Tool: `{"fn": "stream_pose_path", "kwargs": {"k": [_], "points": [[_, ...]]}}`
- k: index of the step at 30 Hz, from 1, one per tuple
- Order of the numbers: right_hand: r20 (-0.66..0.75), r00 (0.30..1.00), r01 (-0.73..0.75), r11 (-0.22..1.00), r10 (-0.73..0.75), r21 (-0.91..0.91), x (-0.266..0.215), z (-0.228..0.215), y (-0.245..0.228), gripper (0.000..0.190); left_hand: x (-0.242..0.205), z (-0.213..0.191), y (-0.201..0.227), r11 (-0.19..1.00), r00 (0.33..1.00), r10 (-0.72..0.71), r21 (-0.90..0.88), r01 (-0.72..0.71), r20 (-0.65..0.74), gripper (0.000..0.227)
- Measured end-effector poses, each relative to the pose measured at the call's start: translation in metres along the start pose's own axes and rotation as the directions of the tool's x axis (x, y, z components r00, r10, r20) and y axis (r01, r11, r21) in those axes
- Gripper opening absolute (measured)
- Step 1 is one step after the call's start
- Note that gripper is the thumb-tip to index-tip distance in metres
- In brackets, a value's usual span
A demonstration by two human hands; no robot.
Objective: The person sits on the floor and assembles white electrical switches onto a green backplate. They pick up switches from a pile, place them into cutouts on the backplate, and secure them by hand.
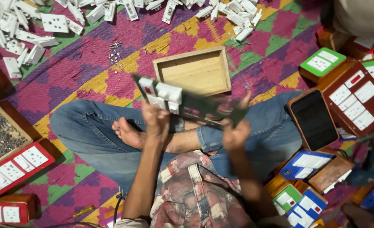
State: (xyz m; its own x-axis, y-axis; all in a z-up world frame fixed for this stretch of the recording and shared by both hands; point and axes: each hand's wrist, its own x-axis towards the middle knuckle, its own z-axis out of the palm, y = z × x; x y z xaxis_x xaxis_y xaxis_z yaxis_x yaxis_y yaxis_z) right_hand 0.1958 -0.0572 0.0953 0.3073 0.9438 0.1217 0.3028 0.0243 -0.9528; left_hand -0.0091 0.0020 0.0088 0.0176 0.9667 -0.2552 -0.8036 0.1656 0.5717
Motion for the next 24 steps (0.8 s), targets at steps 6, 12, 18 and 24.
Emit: {"fn": "stream_pose_path", "kwargs": {"k": [6, 12, 18, 24], "points": [[0.280, 0.864, -0.498, 0.792, 0.419, 0.354, 0.082, -0.024, 0.017, 0.046, 0.000, -0.015, 0.020, 0.981, 0.985, -0.171, 0.089, 0.172, -0.016, 0.045], [0.467, 0.808, -0.557, 0.725, 0.359, 0.406, 0.129, -0.016, 0.044, 0.067, -0.001, 0.011, 0.029, 0.953, 0.982, -0.191, 0.240, 0.183, 0.007, 0.041], [0.594, 0.737, -0.667, 0.488, 0.322, 0.563, 0.133, 0.002, 0.050, 0.086, 0.009, 0.034, 0.037, 0.951, 0.986, -0.086, 0.284, 0.125, -0.144, 0.041], [0.265, 0.889, -0.430, 0.881, 0.373, 0.201, 0.121, 0.025, 0.058, 0.047, 0.011, 0.029, 0.032, 0.925, 0.985, -0.047, 0.365, 0.106, -0.166, 0.041]]}}
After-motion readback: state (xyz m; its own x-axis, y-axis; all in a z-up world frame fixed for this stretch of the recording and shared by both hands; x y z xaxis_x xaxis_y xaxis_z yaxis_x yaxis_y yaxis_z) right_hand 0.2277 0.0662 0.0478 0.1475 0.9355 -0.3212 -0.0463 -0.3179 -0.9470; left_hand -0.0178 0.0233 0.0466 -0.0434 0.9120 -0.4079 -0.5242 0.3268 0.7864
